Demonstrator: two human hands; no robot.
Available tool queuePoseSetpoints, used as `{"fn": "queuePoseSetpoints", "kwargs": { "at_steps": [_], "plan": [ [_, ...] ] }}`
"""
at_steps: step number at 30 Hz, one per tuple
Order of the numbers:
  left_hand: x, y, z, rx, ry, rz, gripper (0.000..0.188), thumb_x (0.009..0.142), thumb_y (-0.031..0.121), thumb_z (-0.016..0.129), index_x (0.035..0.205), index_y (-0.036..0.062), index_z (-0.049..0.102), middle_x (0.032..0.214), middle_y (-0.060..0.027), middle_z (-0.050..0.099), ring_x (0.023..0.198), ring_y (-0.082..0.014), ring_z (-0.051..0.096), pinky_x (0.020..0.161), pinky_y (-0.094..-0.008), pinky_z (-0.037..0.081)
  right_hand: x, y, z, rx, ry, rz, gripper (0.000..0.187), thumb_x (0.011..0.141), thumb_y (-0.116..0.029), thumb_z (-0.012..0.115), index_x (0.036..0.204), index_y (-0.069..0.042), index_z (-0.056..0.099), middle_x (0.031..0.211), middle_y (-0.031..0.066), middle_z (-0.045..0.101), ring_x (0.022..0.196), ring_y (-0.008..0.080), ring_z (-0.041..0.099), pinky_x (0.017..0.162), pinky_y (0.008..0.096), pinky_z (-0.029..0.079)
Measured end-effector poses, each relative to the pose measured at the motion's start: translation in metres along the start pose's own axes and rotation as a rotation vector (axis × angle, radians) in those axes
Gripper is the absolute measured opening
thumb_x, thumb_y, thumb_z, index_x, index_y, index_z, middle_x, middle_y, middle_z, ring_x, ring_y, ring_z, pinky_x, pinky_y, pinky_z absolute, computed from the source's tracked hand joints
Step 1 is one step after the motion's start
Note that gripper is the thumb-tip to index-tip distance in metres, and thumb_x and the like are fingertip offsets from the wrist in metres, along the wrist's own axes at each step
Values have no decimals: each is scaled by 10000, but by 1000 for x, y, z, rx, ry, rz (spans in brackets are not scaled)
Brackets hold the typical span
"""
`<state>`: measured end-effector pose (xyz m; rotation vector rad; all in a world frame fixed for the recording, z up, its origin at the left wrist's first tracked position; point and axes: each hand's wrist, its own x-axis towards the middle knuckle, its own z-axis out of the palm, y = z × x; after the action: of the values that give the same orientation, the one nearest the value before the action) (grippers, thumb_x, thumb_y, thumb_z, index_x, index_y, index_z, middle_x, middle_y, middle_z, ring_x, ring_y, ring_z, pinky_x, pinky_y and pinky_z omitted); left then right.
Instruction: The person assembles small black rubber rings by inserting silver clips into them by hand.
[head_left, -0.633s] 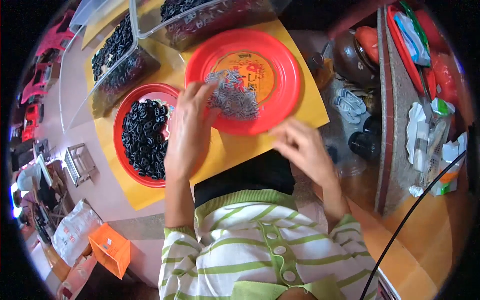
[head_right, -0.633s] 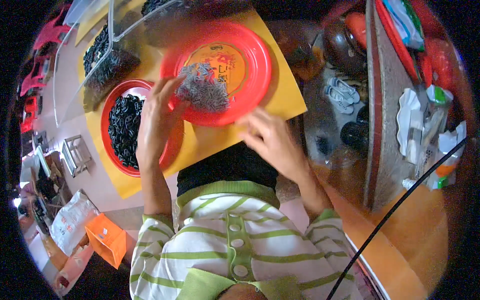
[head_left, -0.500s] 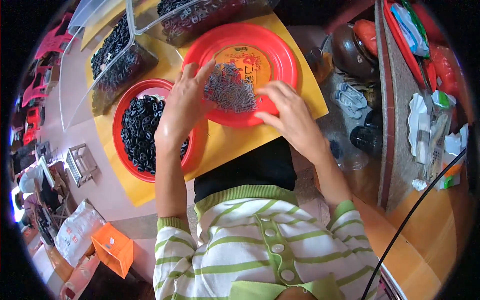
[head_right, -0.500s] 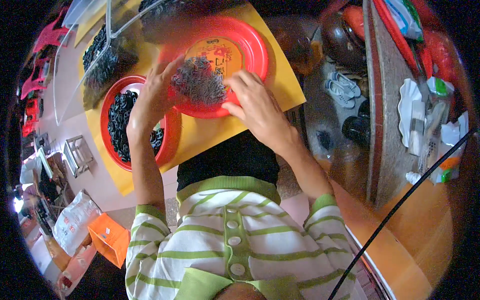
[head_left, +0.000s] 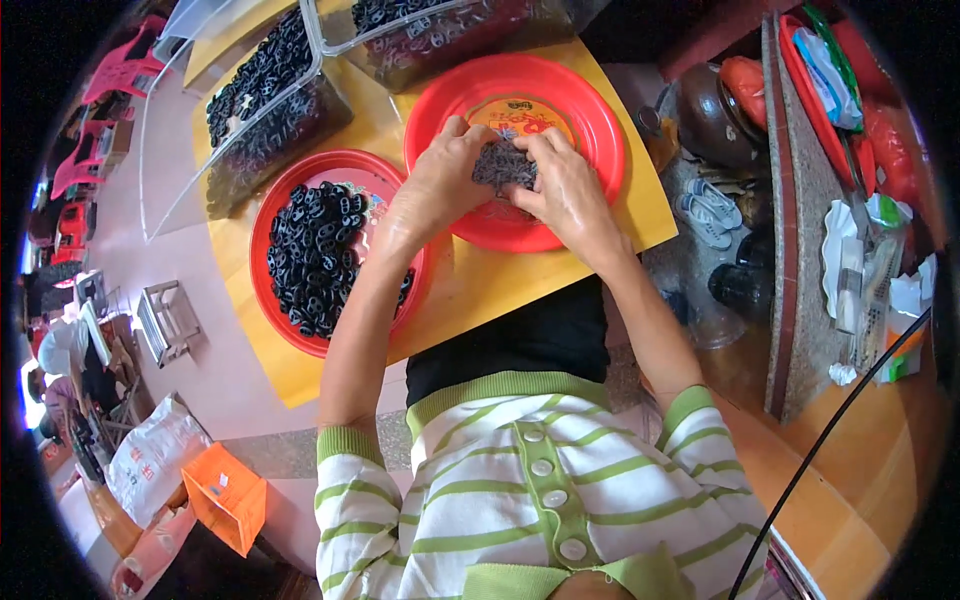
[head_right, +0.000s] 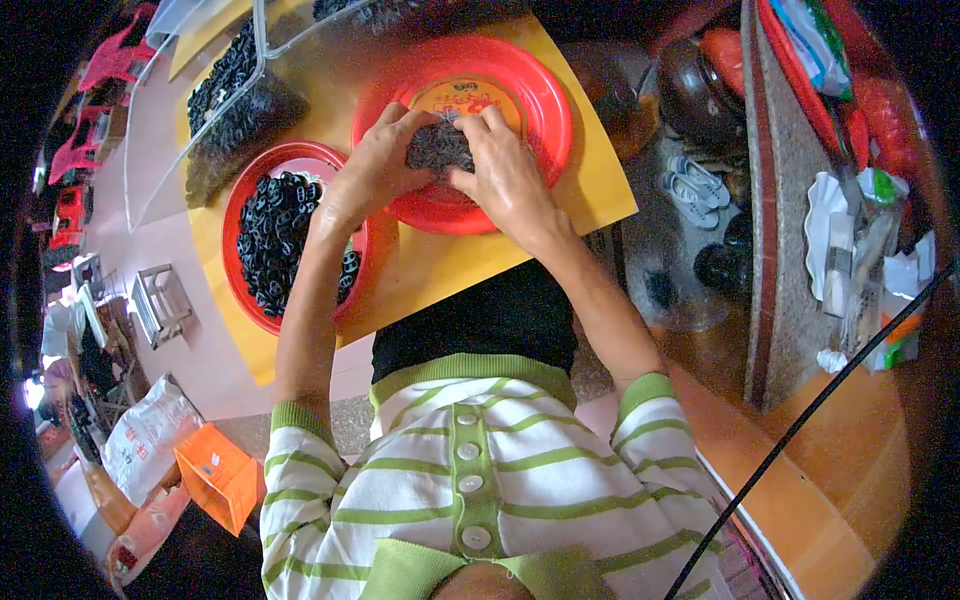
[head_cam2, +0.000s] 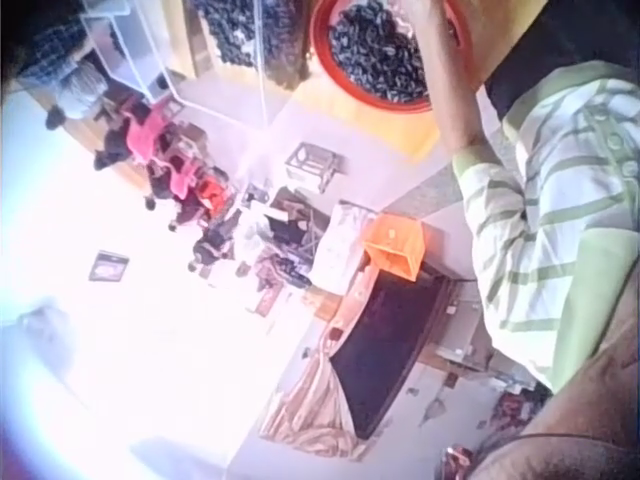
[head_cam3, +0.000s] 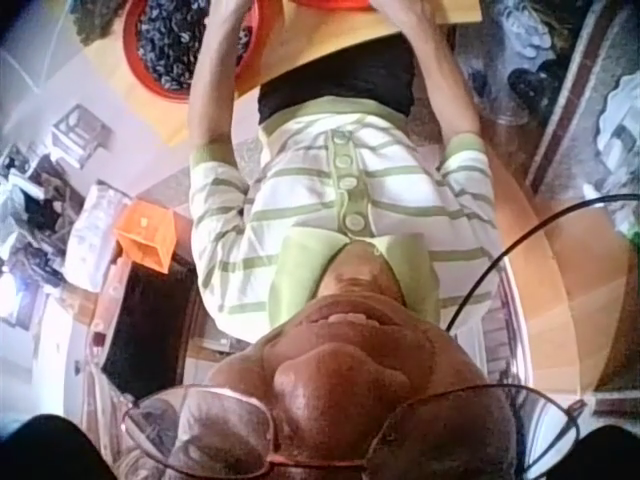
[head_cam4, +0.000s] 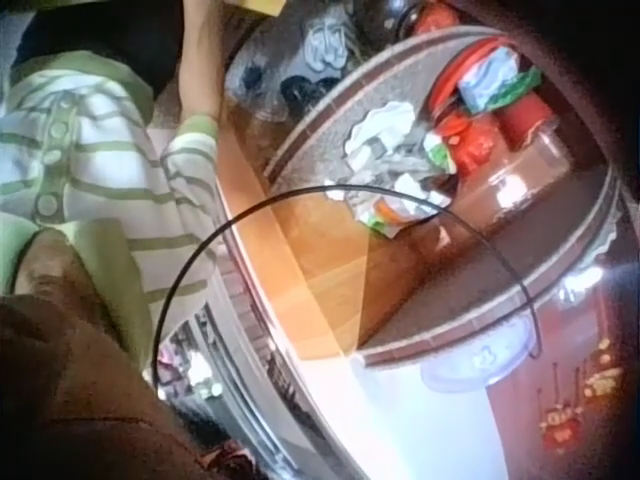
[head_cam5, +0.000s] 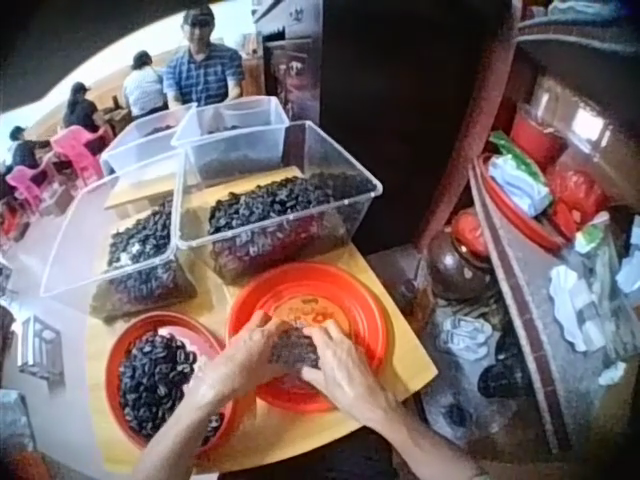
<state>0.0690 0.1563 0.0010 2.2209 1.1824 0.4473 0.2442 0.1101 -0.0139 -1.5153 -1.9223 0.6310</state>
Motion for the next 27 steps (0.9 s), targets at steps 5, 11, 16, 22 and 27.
{"fn": "queuePoseSetpoints", "kwargs": {
  "at_steps": [5, 11, 16, 22, 27],
  "plan": [
    [6, 2, 12, -101, 95, 13, 475, 645, 25, 707, 1096, 8, 558, 1027, -182, 561, 965, -364, 577, 829, -398, 484, 9, 7, 3, 101, 54, -9, 373, 688, -11, 710, 1033, 16, 570, 901, 131, 531, 656, 207, 595, 603, 334, 490],
    [4, 18, 3, -245, 134, -46, 352, 654, -16, 654, 995, -26, 567, 942, -225, 616, 942, -376, 605, 815, -406, 485, 10, 0, -6, 206, 70, 9, 279, 700, -22, 671, 957, 27, 577, 895, 198, 602, 850, 361, 605, 734, 414, 493],
    [-1, 9, 4, -327, 140, -47, 248, 786, -14, 646, 1026, 0, 586, 865, -93, 656, 733, -147, 622, 619, -284, 507, 5, -11, -20, 274, 11, 37, 196, 756, -30, 631, 939, 36, 605, 856, 205, 623, 798, 360, 624, 692, 401, 499],
    [-8, 22, -2, -379, 119, -50, 220, 787, 13, 648, 1004, -7, 614, 888, -122, 642, 802, -212, 624, 687, -322, 504, -4, -8, -23, 277, 8, 32, 198, 805, -51, 627, 978, 42, 612, 885, 218, 628, 798, 372, 630, 688, 389, 501],
    [-13, 30, -10, -354, 98, -46, 185, 845, 51, 627, 1023, 3, 621, 881, -69, 639, 811, -126, 597, 682, -284, 493, -7, -17, -33, 319, -20, 84, 203, 845, -33, 590, 1035, 38, 600, 884, 197, 639, 730, 291, 654, 633, 357, 516]
  ]
}}
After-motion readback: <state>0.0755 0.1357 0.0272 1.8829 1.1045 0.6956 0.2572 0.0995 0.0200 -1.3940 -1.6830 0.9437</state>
